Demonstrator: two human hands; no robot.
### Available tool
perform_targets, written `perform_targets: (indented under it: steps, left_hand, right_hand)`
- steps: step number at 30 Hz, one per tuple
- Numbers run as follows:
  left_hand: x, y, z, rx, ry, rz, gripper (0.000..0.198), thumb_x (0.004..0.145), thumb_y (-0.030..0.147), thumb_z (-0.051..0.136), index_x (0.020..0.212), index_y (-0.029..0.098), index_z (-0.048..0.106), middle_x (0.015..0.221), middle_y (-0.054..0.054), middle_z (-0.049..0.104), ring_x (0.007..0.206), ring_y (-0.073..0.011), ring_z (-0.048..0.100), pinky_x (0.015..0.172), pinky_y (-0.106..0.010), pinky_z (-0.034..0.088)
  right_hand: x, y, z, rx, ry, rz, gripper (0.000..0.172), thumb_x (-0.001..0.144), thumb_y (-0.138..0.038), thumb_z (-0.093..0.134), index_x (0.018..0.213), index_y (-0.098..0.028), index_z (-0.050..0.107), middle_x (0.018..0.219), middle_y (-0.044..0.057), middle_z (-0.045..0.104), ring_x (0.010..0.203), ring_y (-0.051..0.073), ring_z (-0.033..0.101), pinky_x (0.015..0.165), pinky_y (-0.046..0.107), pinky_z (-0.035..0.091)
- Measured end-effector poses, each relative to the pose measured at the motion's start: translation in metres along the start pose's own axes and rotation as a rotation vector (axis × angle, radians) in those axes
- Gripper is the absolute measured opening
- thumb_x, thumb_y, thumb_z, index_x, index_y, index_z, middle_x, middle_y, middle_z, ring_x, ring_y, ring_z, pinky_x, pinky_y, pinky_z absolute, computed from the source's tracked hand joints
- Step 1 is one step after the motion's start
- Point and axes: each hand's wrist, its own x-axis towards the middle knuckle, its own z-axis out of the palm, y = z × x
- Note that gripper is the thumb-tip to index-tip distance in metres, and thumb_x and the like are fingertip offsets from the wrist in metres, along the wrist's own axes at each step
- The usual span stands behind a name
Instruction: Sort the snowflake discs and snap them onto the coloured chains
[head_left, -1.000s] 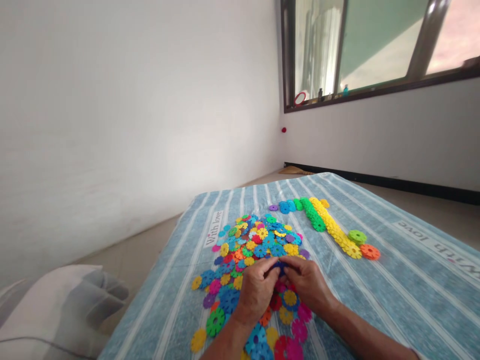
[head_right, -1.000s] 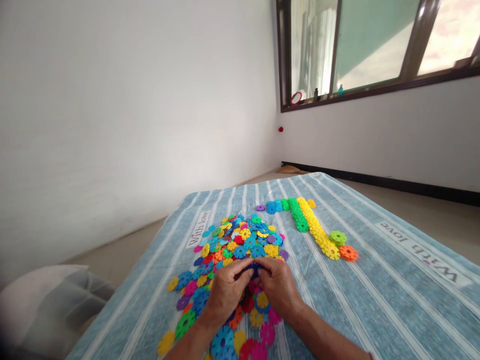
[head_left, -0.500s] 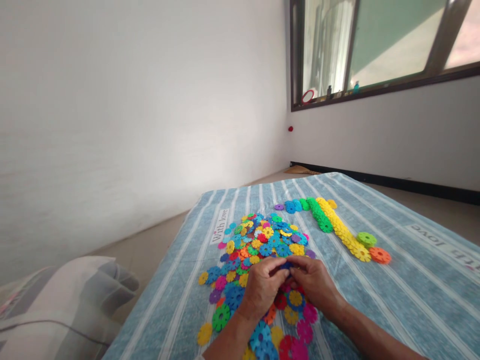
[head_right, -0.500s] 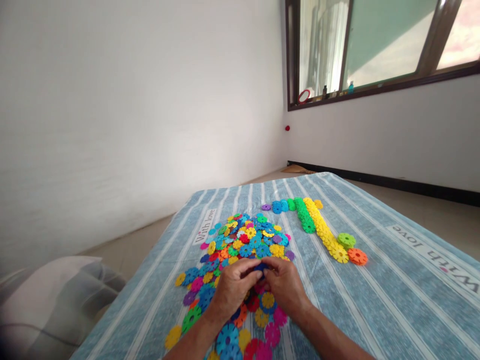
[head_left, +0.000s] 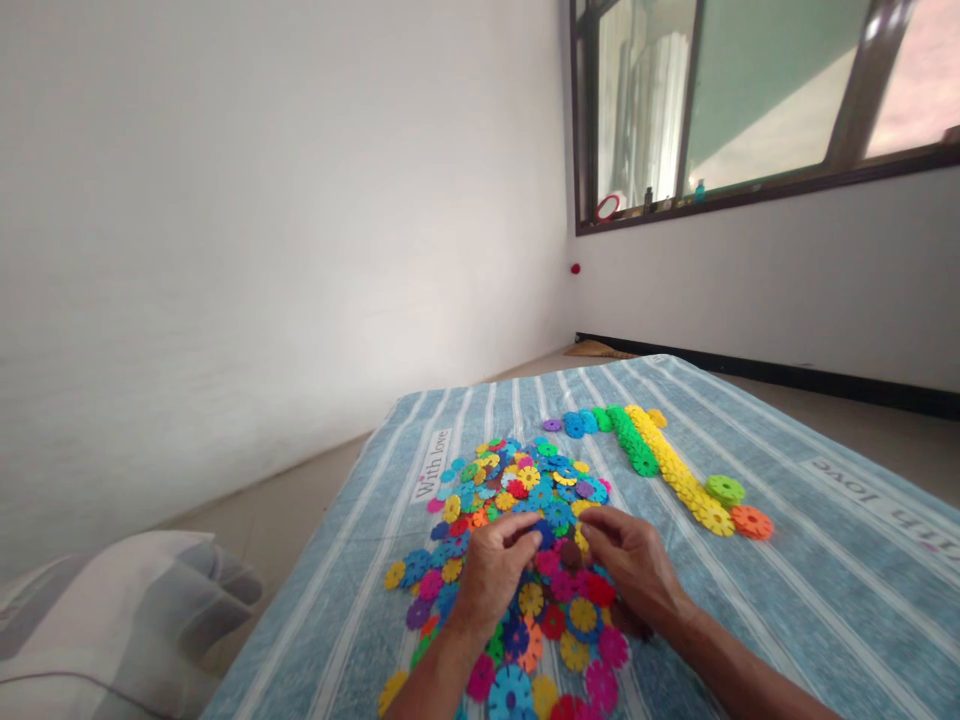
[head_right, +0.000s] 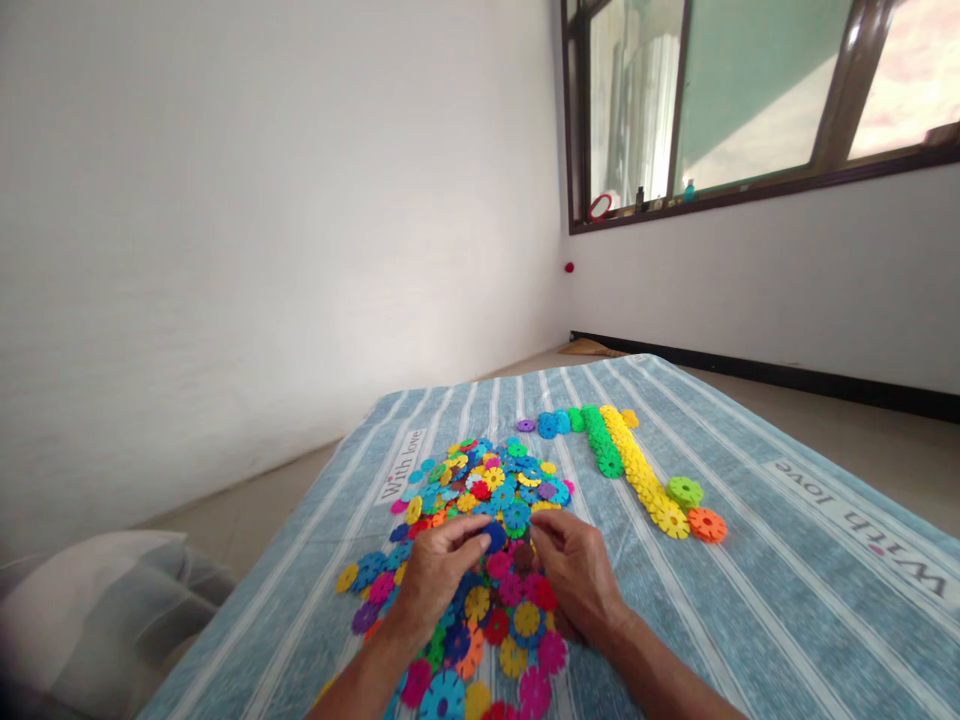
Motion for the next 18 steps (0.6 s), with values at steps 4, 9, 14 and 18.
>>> perform_targets:
  steps: [4,9,14,18]
  left_hand:
    - [0.012,-0.002,-0.017,-0.038,0.123,-0.043,0.035,0.065,0.033,0.066,0.094,0.016,0.077,0.053,0.003,0.063,0.049,-0.0134,0.055,0.053,-0.026,0.045]
    - [0.021,0.002,-0.041,-0.04,0.252,-0.079,0.034,0.063,0.033,0.069,0.092,0.016,0.076,0.06,0.002,0.068,0.049,-0.0118,0.056,0.055,-0.025,0.047]
    - [0.045,0.01,-0.055,-0.006,0.261,-0.061,0.032,0.064,0.029,0.069,0.091,0.015,0.075,0.063,0.001,0.07,0.049,-0.0118,0.057,0.053,-0.024,0.047]
    - [0.089,0.015,-0.046,0.185,0.173,-0.055,0.033,0.074,0.022,0.06,0.102,0.011,0.072,0.076,-0.002,0.074,0.053,-0.0097,0.06,0.057,-0.022,0.049]
  right_hand:
    - [0.011,0.009,-0.017,-0.136,0.109,-0.041,0.035,0.08,-0.045,0.056,0.085,-0.016,0.073,0.059,0.002,0.063,0.058,0.018,0.059,0.058,0.028,0.045]
    - [0.023,0.018,-0.035,-0.229,0.215,-0.019,0.033,0.075,-0.043,0.055,0.082,-0.017,0.073,0.069,0.004,0.069,0.068,0.023,0.064,0.064,0.031,0.046]
    - [0.025,0.029,-0.033,-0.272,0.158,0.02,0.032,0.079,-0.042,0.052,0.079,-0.018,0.073,0.07,0.004,0.071,0.07,0.024,0.064,0.065,0.032,0.045]
    - [0.024,0.037,-0.027,-0.312,0.135,-0.007,0.031,0.079,-0.041,0.051,0.079,-0.019,0.073,0.068,0.004,0.071,0.069,0.024,0.065,0.065,0.032,0.043]
